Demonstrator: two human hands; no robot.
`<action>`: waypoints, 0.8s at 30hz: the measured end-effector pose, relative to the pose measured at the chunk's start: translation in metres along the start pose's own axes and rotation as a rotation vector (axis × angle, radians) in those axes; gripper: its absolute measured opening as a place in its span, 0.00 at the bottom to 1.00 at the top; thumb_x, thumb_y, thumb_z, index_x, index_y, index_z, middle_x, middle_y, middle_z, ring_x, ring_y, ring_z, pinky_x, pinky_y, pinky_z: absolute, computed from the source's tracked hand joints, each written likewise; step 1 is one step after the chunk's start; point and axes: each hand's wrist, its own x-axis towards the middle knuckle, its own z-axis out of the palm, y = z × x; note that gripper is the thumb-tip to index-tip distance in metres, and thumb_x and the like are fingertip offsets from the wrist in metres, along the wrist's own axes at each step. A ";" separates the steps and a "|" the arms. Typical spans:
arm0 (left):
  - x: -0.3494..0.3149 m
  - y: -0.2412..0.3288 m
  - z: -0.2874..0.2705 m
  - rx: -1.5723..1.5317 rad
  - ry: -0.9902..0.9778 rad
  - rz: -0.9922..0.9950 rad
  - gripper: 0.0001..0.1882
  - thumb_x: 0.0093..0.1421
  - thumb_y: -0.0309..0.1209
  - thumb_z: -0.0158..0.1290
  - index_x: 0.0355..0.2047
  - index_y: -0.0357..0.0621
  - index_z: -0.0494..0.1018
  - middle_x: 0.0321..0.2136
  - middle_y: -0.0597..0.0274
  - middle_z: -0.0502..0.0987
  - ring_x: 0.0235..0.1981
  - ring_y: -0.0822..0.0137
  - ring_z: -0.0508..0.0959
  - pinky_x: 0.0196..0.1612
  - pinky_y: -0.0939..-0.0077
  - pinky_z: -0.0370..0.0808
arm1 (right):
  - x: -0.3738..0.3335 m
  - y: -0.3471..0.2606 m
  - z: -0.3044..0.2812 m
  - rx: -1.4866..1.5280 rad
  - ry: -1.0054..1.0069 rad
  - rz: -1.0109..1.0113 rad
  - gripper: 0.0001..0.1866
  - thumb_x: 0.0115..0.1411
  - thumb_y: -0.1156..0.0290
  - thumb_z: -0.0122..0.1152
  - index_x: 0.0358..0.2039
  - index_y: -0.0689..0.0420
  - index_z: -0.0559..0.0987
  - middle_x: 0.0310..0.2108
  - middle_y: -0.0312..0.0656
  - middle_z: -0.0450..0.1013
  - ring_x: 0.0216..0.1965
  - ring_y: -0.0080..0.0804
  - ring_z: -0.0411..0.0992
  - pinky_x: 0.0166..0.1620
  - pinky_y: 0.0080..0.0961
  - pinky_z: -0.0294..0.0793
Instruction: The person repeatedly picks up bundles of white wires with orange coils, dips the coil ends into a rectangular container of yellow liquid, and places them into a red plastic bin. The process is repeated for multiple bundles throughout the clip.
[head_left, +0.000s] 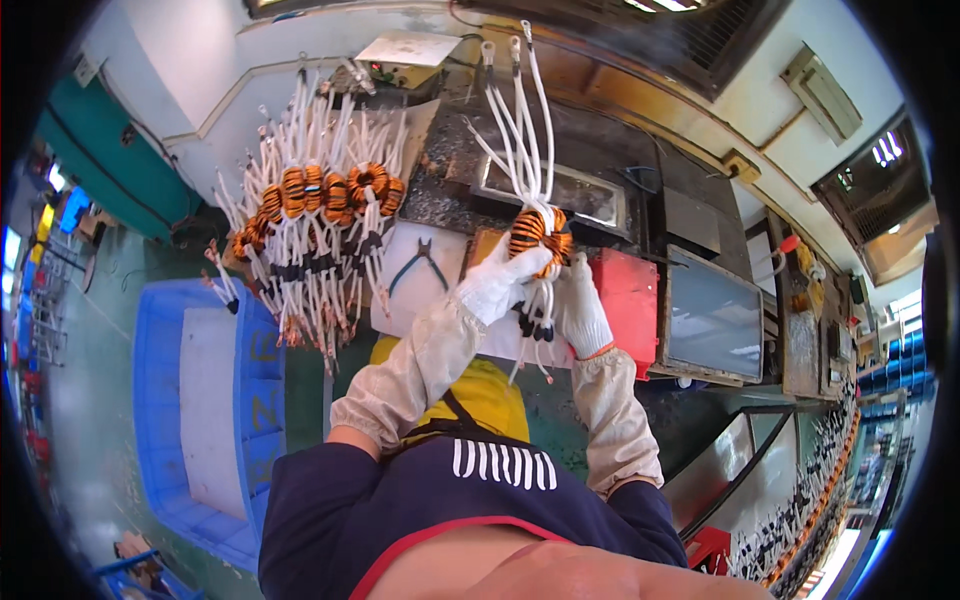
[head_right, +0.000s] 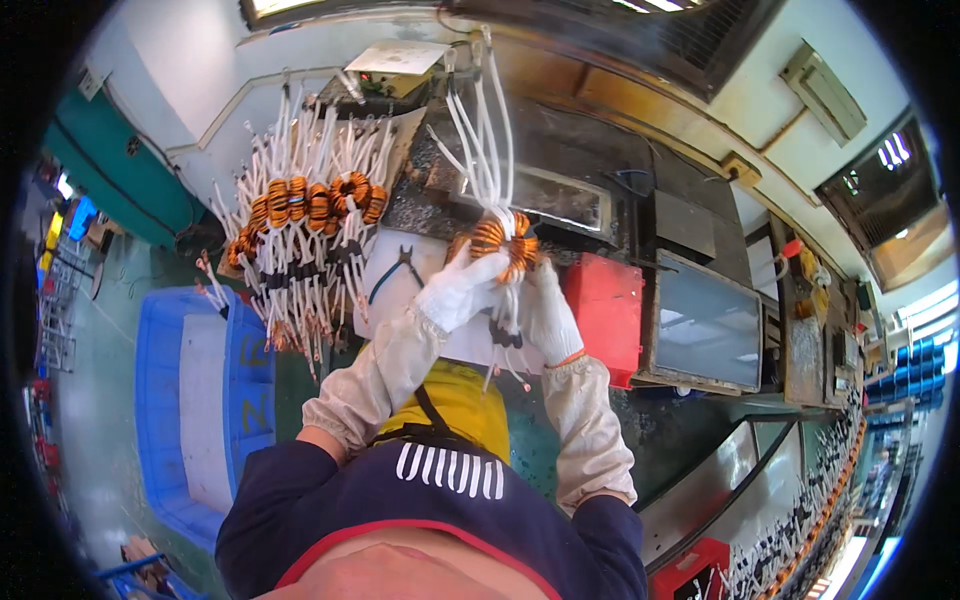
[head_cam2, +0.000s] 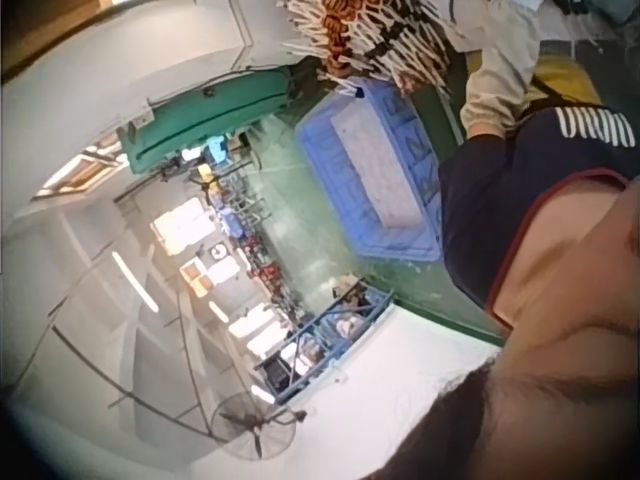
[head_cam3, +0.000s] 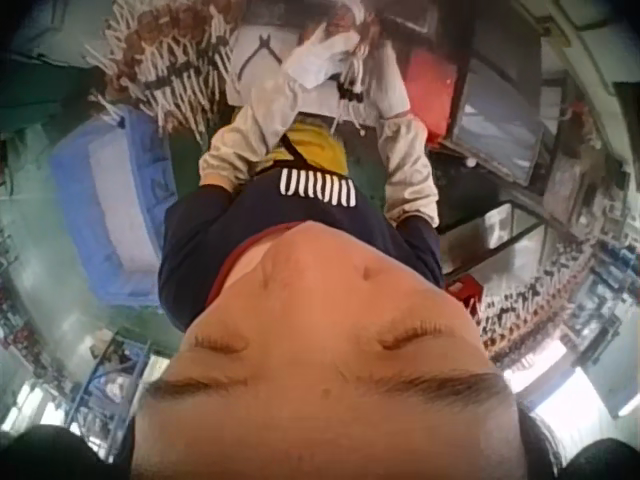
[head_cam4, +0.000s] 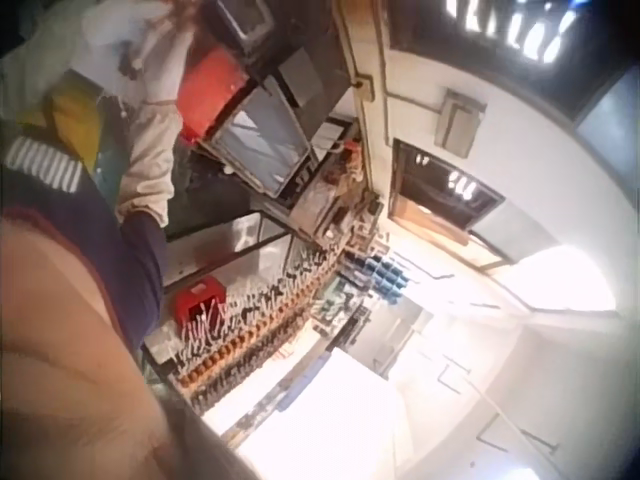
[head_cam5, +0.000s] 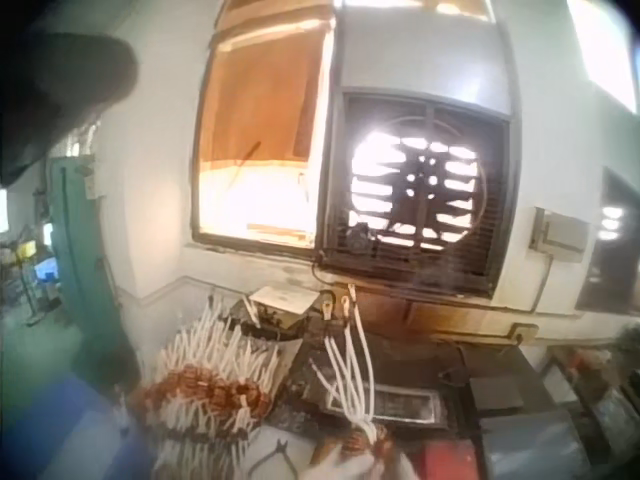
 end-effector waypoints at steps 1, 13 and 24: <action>-0.005 0.008 -0.009 -0.009 0.010 0.035 0.25 0.63 0.29 0.54 0.60 0.48 0.62 0.45 0.63 0.74 0.42 0.66 0.76 0.48 0.63 0.74 | -0.003 0.005 -0.005 -0.006 0.174 -0.022 0.30 0.69 0.49 0.44 0.61 0.59 0.62 0.55 0.47 0.68 0.55 0.40 0.68 0.57 0.40 0.68; -0.031 0.015 -0.142 0.479 0.547 0.249 0.24 0.52 0.34 0.65 0.46 0.42 0.69 0.35 0.63 0.75 0.36 0.68 0.76 0.41 0.74 0.73 | -0.052 -0.022 -0.046 -0.669 0.595 -0.432 0.13 0.65 0.71 0.54 0.47 0.63 0.73 0.44 0.45 0.75 0.44 0.33 0.75 0.52 0.31 0.74; -0.032 -0.011 -0.169 0.991 0.833 0.242 0.27 0.47 0.41 0.66 0.45 0.44 0.70 0.45 0.52 0.68 0.46 0.53 0.72 0.51 0.63 0.69 | -0.065 -0.013 -0.080 -0.733 0.661 -0.550 0.08 0.65 0.73 0.54 0.42 0.62 0.75 0.39 0.43 0.76 0.39 0.30 0.76 0.48 0.29 0.76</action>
